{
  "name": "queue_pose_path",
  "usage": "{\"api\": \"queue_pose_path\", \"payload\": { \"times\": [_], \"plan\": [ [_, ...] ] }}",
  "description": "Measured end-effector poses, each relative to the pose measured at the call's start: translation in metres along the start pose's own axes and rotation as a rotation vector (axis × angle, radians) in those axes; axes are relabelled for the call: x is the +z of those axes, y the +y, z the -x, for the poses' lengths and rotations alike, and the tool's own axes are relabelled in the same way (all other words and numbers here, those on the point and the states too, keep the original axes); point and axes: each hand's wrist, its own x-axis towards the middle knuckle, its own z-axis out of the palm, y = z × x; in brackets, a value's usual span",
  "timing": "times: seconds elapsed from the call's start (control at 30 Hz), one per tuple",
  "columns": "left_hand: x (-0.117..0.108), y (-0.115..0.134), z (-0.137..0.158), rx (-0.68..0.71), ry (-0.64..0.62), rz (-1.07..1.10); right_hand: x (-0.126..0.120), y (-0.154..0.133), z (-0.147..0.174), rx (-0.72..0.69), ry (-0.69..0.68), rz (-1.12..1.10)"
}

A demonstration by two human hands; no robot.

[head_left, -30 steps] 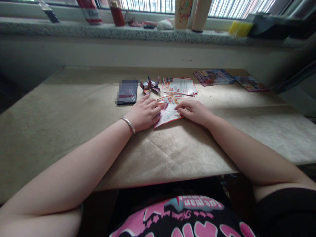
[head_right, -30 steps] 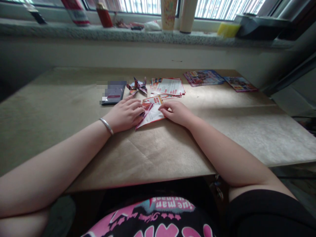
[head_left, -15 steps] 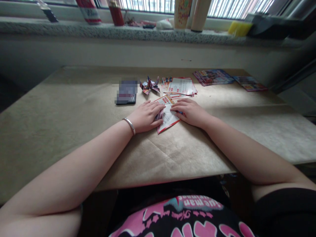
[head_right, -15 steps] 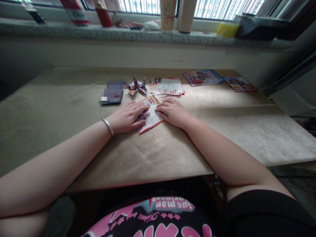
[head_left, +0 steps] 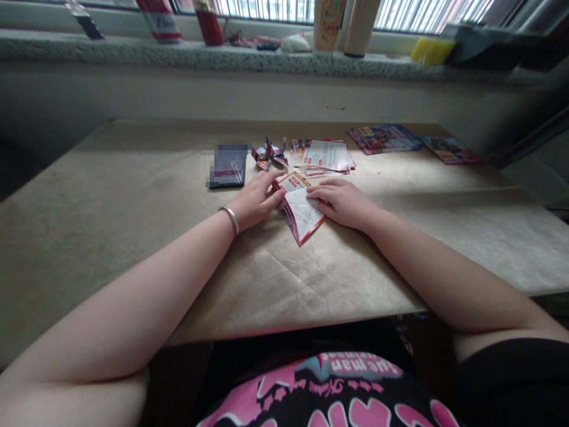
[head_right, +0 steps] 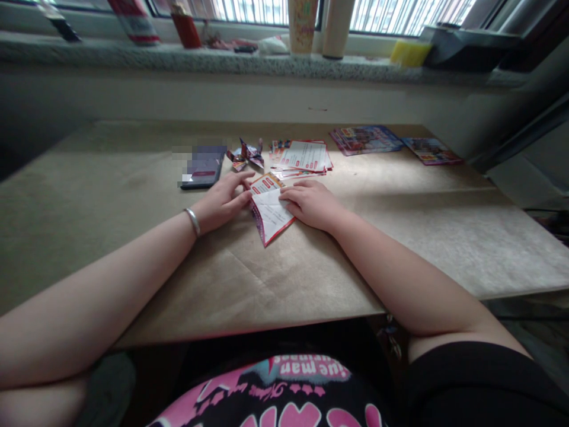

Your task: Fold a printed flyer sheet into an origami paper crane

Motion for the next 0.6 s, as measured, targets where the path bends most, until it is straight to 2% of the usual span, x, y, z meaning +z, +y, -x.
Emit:
{"api": "queue_pose_path", "payload": {
  "times": [0.23, 0.4, 0.5, 0.6],
  "plan": [
    [-0.009, 0.0, 0.001, -0.008, 0.139, -0.002, -0.002, -0.001, 0.003, 0.111, -0.008, 0.125],
    [-0.008, 0.002, 0.004, 0.107, 0.093, -0.131, -0.001, 0.003, 0.004, 0.163, -0.026, 0.192],
    [-0.007, 0.01, 0.006, 0.172, 0.127, -0.253, 0.001, 0.005, 0.004, 0.131, -0.034, 0.189],
    [-0.006, 0.016, 0.007, 0.291, 0.067, -0.303, 0.003, 0.006, 0.004, 0.079, -0.029, 0.199]
  ]
}}
